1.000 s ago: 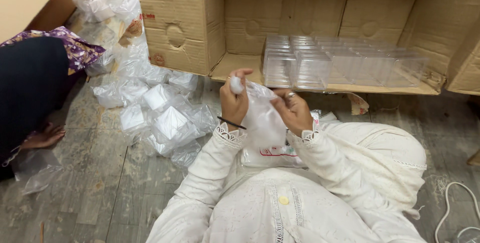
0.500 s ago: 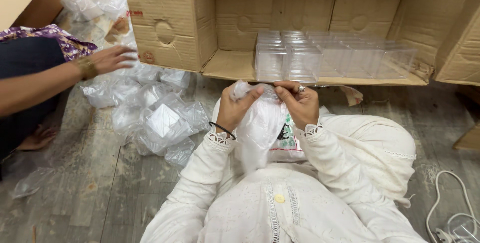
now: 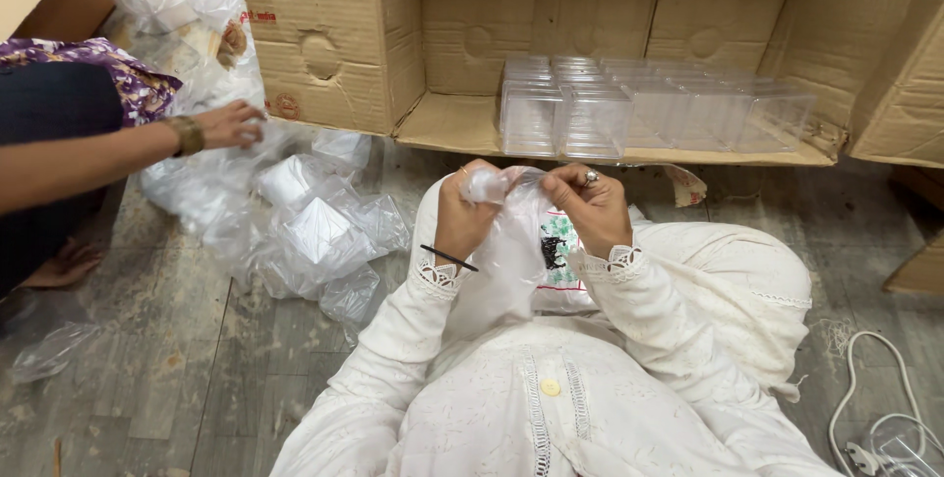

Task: The person sits on the floor and places small clear plastic containers into plastic bags one at a time, then puts the bagged containers into a large cardboard box in front of them. Another person nearby handles containers and bags on the floor.

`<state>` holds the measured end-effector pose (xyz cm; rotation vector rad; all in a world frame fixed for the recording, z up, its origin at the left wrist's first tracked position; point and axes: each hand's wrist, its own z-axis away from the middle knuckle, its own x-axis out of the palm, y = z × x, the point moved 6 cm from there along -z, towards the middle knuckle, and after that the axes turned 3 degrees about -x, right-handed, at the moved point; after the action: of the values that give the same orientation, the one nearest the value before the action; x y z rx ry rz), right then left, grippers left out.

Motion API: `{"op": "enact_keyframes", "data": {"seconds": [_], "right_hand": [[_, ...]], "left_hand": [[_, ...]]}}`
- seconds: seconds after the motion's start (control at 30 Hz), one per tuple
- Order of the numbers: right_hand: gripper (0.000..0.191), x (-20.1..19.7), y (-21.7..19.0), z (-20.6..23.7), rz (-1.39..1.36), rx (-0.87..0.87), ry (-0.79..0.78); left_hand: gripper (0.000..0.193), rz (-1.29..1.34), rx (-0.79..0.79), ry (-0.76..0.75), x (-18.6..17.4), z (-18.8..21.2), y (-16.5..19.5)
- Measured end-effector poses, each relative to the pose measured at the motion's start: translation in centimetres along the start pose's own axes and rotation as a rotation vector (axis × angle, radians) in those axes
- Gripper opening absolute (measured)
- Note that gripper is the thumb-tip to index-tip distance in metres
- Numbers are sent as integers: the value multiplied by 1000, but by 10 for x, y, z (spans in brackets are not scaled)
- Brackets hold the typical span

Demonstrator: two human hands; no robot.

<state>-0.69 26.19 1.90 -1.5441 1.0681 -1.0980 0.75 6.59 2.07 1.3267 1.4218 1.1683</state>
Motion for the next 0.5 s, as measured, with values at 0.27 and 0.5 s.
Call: {"op": "enact_keyframes", "data": {"seconds": [0.27,0.5], "right_hand": [[21,4,48,-1,-671,269,-121],[26,-41,55,-13,-10,349,-369]], "left_hand": [[21,33,-61,-234,8,-3,-24],[25,877,-403,-778,-34,-12,-13]]}}
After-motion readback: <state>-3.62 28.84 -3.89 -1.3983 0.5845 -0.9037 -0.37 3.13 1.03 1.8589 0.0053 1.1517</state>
